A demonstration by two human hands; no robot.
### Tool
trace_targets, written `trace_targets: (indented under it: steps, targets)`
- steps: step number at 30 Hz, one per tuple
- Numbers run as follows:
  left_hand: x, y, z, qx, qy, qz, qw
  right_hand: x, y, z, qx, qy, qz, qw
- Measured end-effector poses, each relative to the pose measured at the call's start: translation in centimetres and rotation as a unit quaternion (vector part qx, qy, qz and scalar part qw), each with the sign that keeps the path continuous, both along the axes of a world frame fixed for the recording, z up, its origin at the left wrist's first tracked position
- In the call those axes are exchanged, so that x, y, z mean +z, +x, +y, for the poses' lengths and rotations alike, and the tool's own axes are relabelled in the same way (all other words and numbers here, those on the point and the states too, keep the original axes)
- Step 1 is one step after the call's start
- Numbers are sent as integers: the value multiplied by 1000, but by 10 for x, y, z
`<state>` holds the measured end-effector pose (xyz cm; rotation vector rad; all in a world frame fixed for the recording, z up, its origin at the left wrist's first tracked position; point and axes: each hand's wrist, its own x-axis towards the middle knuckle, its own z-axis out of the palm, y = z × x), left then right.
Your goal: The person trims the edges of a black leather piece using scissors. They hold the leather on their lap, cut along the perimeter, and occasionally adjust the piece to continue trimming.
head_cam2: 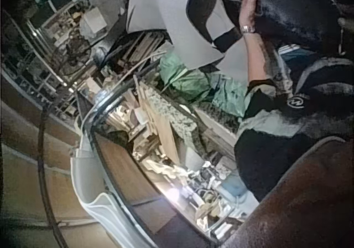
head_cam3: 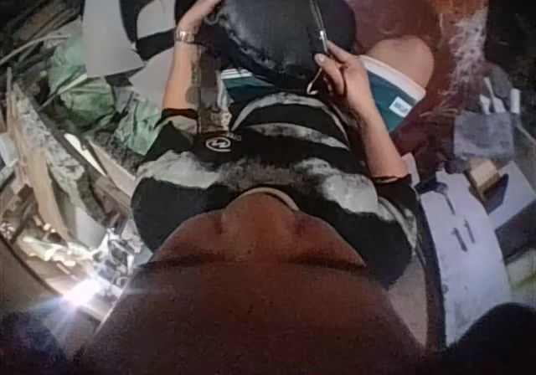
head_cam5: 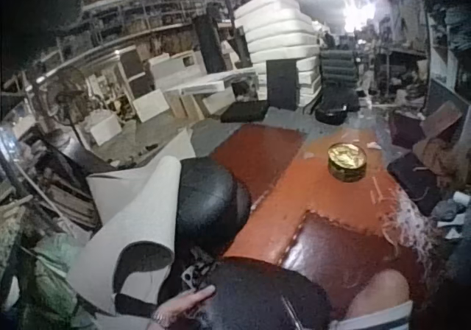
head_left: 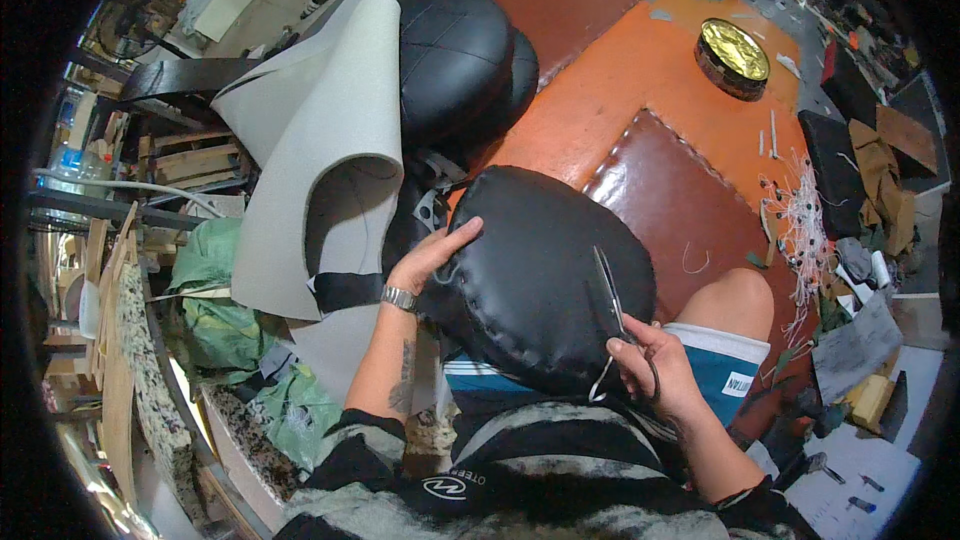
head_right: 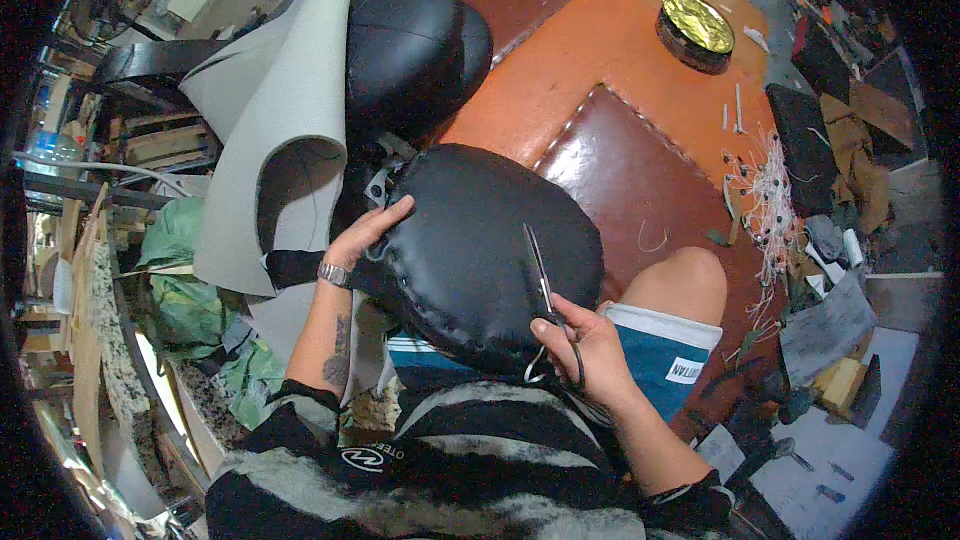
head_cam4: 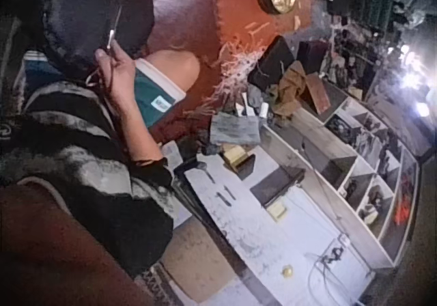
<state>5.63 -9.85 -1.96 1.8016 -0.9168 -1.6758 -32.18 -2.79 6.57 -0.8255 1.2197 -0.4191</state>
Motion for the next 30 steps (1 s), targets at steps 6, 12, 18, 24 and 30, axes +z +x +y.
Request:
trace_targets:
  steps: [6,12,18,24,30]
  targets:
    - [-7,-30,56,77,-148,4,986,-1,3,22,1,-21,-62,998]
    - [-8,-123,120,210,-228,151,939,-19,7,26,137,20,-83,987]
    - [-10,-104,71,237,-263,114,928,-28,4,12,168,-144,-45,974]
    - [-3,-69,38,265,-230,-74,934,-42,0,7,87,-27,-145,985]
    - [4,-67,38,298,-205,-94,928,-66,11,14,140,-84,-134,977]
